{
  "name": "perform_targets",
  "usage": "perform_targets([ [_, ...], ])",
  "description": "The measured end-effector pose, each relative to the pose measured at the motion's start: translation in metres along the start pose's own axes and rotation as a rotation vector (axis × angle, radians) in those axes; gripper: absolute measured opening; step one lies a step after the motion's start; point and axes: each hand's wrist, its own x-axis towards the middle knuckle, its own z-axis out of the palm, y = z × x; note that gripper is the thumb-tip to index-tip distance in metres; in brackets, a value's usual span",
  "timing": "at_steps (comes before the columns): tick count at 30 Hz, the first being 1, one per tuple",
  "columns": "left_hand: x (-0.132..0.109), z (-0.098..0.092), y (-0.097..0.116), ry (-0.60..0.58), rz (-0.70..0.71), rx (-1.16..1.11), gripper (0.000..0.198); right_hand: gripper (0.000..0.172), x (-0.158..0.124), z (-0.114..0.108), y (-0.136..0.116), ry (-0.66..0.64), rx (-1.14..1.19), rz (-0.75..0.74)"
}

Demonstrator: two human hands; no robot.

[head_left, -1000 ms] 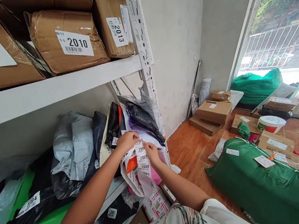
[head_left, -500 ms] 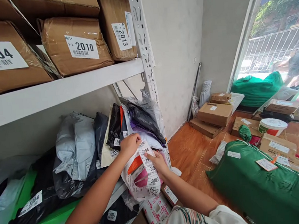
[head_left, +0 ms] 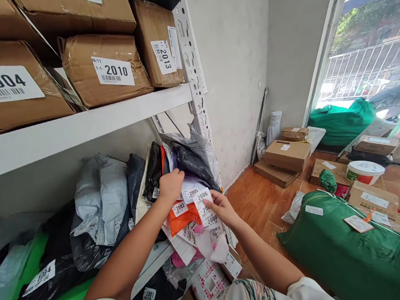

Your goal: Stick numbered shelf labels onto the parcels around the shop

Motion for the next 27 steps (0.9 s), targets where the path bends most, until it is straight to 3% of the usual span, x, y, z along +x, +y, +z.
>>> perform_targets([
  [4, -0.012, 0.010, -0.011, -0.071, 0.241, -0.044, 0.022, 0.028, 0.030, 0.006, -0.011, 0.034, -0.086, -0.175],
  [7, -0.018, 0.016, -0.024, -0.086, 0.300, -0.080, 0.024, 0.030, 0.059, 0.014, 0.003, 0.036, -0.197, -0.189],
  [12, -0.008, 0.024, -0.044, -0.112, 0.008, -0.477, 0.032, 0.037, 0.106, 0.027, 0.043, 0.127, -0.207, -0.069],
  [17, 0.016, 0.034, -0.045, -0.131, -0.157, -0.487, 0.042, 0.042, 0.120, 0.029, 0.055, 0.168, -0.184, -0.005],
  [27, 0.036, 0.038, -0.046, -0.243, -0.174, -0.561, 0.030, 0.047, 0.114, 0.028, 0.054, 0.161, -0.112, 0.032],
])
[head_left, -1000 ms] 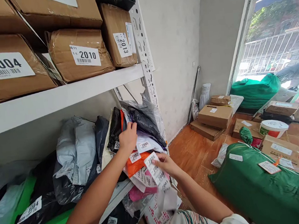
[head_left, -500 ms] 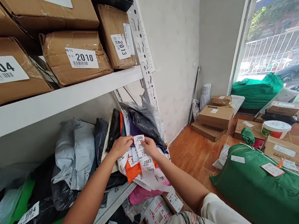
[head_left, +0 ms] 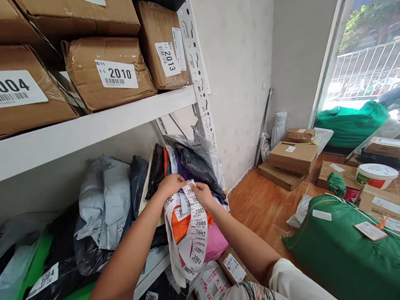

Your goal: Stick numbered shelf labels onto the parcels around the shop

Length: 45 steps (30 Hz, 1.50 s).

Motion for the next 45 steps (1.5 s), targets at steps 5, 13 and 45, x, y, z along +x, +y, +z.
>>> perform_targets([
  [5, 0.010, -0.006, 0.009, -0.046, 0.035, 0.010, 0.031, 0.043, -0.003, 0.000, -0.001, -0.019, 0.078, -0.002],
  [13, 0.027, -0.018, 0.012, -0.205, 0.072, 0.010, 0.032, 0.036, -0.008, 0.001, -0.007, -0.001, 0.174, 0.076],
  [45, 0.000, -0.011, 0.032, 0.196, 0.293, 0.327, 0.021, 0.026, -0.023, -0.041, -0.049, 0.008, -0.490, -0.505],
])
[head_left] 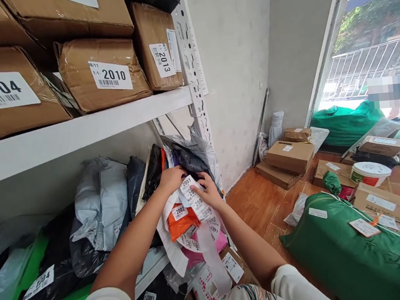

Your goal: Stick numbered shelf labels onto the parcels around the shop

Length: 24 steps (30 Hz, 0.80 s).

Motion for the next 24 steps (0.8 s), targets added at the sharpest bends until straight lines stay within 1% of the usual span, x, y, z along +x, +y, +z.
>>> perform_targets([
  [3, -0.010, 0.000, -0.011, -0.063, 0.054, -0.019, 0.019, 0.026, 0.006, -0.004, 0.006, 0.122, -0.017, 0.037],
  [4, -0.013, 0.000, -0.014, -0.083, 0.074, -0.034, 0.020, 0.024, 0.006, -0.004, 0.008, 0.124, -0.003, 0.037],
  [6, -0.017, -0.001, -0.019, -0.114, 0.088, -0.069, 0.022, 0.021, 0.005, 0.001, 0.011, 0.022, 0.050, 0.028],
  [8, -0.015, -0.001, -0.025, -0.124, 0.050, -0.107, 0.029, 0.023, 0.008, 0.012, 0.015, -0.085, 0.107, 0.046],
  [9, -0.013, 0.000, -0.028, -0.123, 0.016, -0.128, 0.034, 0.027, 0.010, 0.019, 0.018, -0.100, 0.129, 0.073],
  [12, -0.002, 0.005, -0.035, -0.126, -0.089, -0.185, 0.045, 0.039, 0.024, 0.037, 0.027, -0.021, 0.195, 0.197],
  [13, 0.002, 0.007, -0.037, -0.137, -0.116, -0.197, 0.045, 0.041, 0.029, 0.041, 0.031, -0.002, 0.218, 0.235],
  [14, 0.006, 0.009, -0.039, -0.152, -0.140, -0.202, 0.045, 0.038, 0.034, 0.044, 0.034, 0.006, 0.236, 0.269],
  [16, 0.013, 0.012, -0.039, -0.183, -0.179, -0.199, 0.045, 0.025, 0.041, 0.048, 0.040, 0.008, 0.246, 0.324],
  [18, 0.019, 0.013, -0.038, -0.199, -0.213, -0.179, 0.045, 0.018, 0.045, 0.049, 0.045, 0.022, 0.241, 0.381],
  [22, 0.025, 0.016, -0.029, -0.195, -0.291, -0.100, 0.043, 0.015, 0.048, 0.050, 0.049, 0.074, 0.244, 0.499],
  [24, 0.026, 0.018, -0.023, -0.211, -0.306, -0.072, 0.041, 0.022, 0.047, 0.050, 0.050, 0.098, 0.257, 0.545],
])
